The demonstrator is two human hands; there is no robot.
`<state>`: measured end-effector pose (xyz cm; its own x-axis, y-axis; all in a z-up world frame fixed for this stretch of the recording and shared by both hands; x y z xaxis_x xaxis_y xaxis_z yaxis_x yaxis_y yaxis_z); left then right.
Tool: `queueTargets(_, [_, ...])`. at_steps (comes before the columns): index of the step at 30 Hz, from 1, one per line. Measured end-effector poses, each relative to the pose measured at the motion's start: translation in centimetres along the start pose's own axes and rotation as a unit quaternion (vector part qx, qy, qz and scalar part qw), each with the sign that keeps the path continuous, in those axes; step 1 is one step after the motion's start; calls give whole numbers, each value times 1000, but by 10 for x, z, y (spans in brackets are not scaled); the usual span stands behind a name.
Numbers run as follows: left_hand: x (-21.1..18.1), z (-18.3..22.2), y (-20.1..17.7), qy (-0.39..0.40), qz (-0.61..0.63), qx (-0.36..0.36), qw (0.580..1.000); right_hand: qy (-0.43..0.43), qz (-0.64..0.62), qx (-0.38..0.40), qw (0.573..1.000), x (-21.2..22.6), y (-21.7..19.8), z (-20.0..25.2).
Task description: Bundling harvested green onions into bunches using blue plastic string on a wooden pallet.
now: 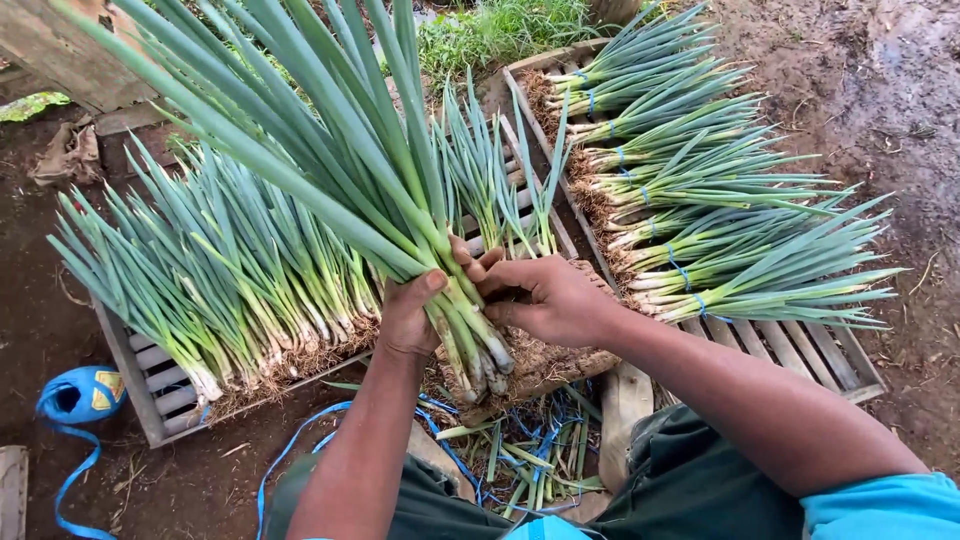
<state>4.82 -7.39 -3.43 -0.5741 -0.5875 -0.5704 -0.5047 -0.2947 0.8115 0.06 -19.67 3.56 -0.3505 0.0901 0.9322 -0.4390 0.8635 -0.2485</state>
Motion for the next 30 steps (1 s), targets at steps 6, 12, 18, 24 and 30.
queueTargets(6, [-8,4,-25,117,-20,-91,989,99,15,12,995,-5,5,4])
queueTargets(12, [-15,10,-32,185,26,-301,935,-80,39,-64,994,-4,31,2])
queueTargets(18, [-5,17,-61,180,127,-368,903,-169,99,-140,971,-8,25,0])
queueTargets(24, [2,11,-41,173,192,-336,905,-142,117,-209,961,-54,11,-6])
queueTargets(30, [-9,25,-45,261,165,-492,814,-152,210,-200,945,-24,30,-7])
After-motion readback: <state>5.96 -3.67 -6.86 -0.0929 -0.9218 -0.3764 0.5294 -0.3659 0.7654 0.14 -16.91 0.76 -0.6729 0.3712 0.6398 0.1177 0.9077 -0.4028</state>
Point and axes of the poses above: each hand's wrist, its own z-axis away from the middle knuckle, its own y-axis out of the palm, x = y × z, the point moved 8 cm from there along -z, towards the middle knuckle, and after that the axes turned 12 degrees about -y, right-handed, at the moved point
